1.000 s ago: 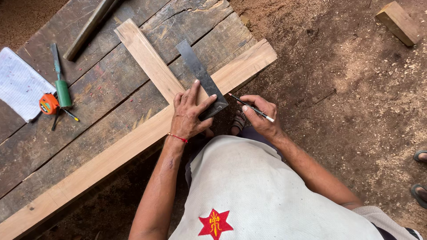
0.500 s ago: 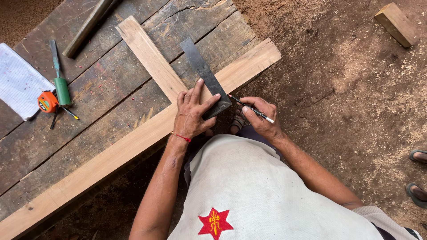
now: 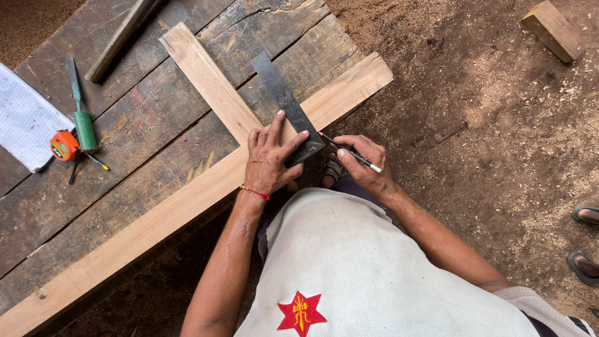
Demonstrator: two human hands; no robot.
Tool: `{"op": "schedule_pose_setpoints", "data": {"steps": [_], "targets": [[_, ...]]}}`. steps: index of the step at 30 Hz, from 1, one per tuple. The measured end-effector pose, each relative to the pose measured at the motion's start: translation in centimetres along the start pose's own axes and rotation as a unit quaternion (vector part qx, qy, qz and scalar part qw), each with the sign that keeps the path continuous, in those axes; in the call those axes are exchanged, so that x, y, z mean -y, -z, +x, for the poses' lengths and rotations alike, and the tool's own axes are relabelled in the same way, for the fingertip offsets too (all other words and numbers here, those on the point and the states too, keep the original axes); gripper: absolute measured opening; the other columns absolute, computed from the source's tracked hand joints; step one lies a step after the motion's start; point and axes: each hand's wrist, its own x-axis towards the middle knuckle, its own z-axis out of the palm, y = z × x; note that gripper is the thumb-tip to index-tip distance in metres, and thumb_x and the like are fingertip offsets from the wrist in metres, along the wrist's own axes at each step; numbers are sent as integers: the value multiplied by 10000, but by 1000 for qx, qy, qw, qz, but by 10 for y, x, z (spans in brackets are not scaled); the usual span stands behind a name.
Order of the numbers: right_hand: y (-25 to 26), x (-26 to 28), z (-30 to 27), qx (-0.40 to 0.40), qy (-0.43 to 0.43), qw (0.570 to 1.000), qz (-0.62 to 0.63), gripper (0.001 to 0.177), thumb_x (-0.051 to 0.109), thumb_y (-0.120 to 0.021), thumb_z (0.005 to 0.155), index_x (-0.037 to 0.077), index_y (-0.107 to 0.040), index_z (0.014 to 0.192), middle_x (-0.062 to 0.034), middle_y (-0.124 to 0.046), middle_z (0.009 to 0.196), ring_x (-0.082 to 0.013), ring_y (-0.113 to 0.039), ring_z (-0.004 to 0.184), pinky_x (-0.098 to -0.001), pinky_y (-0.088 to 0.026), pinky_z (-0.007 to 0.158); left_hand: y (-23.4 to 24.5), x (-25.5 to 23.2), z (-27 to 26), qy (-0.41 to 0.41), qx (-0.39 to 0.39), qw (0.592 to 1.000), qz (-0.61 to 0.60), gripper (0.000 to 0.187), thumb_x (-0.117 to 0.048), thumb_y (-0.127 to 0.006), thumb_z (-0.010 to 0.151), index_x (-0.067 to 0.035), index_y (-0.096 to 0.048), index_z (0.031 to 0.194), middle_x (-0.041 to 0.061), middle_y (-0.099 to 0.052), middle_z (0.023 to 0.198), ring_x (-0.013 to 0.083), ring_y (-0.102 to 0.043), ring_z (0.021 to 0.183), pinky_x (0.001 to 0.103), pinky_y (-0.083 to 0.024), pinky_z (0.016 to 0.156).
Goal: The person measures and marks wooden beams using a square and a pencil. They then fit wooden pieces into slots in the beams and use a measuring tape to verify dimensions.
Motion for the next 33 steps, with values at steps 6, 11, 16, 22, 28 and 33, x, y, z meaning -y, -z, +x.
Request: {"op": "schedule_pose_setpoints", "data": {"steps": [6,11,16,22,28,33], "targets": [[-2,-1,1,-24,89,994,-50,240,222,-663,1001,57,-728,1163,-121,-742,1077,-243,-672,1095,-393,-574,942,2,-1,1,-7,-8,1000,5,772,-287,-861,580,-417,-679,1320,117,-352,1630,331,-494,1314,464,-293,1197],[-13,-6,21,-26,151,981,-119,263,241,-662,1016,68,-731,1202,-73,-783,1096,-260,-612,1176,-437,-445,1041,2,-3,1,-10,-7,1000,8,784,-289,-862,573,-398,-681,1328,121,-355,1624,326,-502,1275,466,-304,1179],[-23,-1,58,-23,149,979,-135,271,283,-678,1021,92,-738,1204,-81,-785,1110,-281,-595,1213,-462,-408,1079,4,-2,1,-12,0,1000,11,789,-299,-868,589,-385,-672,1348,135,-338,1629,325,-493,1284,468,-303,1172],[1,3,50,26,120,982,-143,263,296,-694,966,108,-762,1138,-71,-783,1062,-273,-604,1203,-490,-411,1078,4,-2,2,-11,2,1000,13,780,-298,-866,597,-383,-676,1348,131,-335,1635,320,-488,1286,468,-304,1175],[21,-17,0,64,28,989,-131,201,267,-701,933,123,-780,1049,-86,-764,1050,-231,-649,1123,-454,-512,986,3,0,-1,1,6,1000,5,766,-302,-869,588,-387,-682,1327,121,-328,1642,336,-443,1372,478,-268,1211],[30,-21,-24,7,-103,994,-45,186,238,-726,942,118,-779,1074,-83,-761,1049,-202,-678,1088,-395,-569,946,-2,-7,6,4,12,999,36,776,-323,-885,599,-384,-668,1342,182,-259,1639,420,-345,1423,582,-175,1209]]}}
